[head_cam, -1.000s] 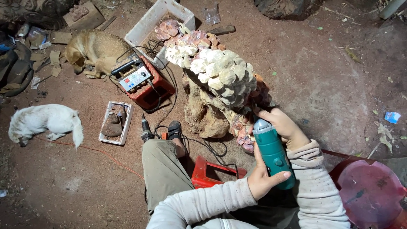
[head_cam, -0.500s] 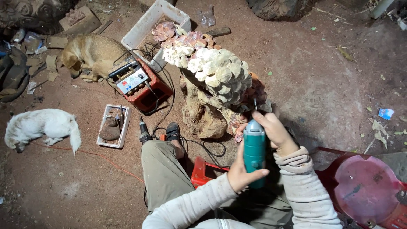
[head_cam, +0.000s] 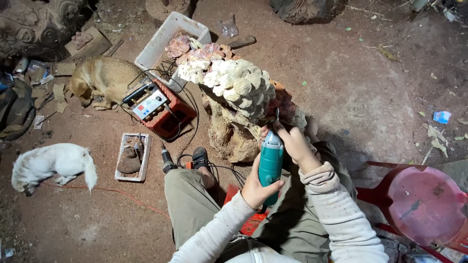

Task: The person is using a handheld rotary tool to meticulously sand and refine the details of a large, complex wood sculpture in a workshop environment.

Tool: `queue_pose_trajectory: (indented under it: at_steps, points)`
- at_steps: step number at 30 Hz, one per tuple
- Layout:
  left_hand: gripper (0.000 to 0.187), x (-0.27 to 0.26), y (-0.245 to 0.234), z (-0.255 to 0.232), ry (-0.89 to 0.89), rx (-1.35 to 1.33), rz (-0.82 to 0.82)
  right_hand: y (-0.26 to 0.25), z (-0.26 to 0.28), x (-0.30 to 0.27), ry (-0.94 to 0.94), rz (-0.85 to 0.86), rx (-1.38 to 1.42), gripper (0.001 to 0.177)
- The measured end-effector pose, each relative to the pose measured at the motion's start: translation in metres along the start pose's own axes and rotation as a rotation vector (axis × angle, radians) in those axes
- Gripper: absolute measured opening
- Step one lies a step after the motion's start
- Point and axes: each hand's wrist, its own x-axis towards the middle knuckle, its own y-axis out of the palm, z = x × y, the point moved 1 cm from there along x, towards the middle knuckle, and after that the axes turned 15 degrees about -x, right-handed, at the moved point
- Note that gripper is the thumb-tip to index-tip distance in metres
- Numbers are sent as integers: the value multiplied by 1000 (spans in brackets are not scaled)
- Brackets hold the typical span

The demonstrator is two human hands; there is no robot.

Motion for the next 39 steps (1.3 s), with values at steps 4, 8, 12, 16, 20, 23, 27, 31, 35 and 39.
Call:
queue_pose_trajectory:
  at_steps: [4, 8, 12, 16, 20, 23, 27, 31, 35, 39]
  points:
    - [112, 2, 8, -13, -3, -13, 12, -2, 17, -6, 27, -38, 54, 48]
    - [115, -6, 31, -47, -9, 21, 46, -24, -33, 29, 120, -200, -3, 58]
    - [120, -10, 47, -64, 52, -11, 105, -42, -47, 32, 220, -178, 134, 91]
    - [116, -7, 60, -37, 144, -61, 148, -47, -50, 42, 251, 329, 579, 46]
    - [116, -8, 68, -41, 191, -99, 166, -50, -49, 44, 263, 388, 616, 46]
    - [115, -8, 69, -44, 171, -114, 175, -52, -49, 44, 272, 408, 642, 48]
    - [115, -8, 69, -45, 189, -149, 188, -52, -52, 43, 266, 396, 584, 55]
    - [120, -11, 66, -33, 114, -126, 178, -50, -49, 35, 361, 429, 582, 58]
    - [119, -15, 63, -32, 127, -98, 181, -47, -58, 33, 374, 411, 548, 60]
    - [118, -20, 58, -28, 138, -70, 171, -39, -73, 36, 221, 375, 645, 49]
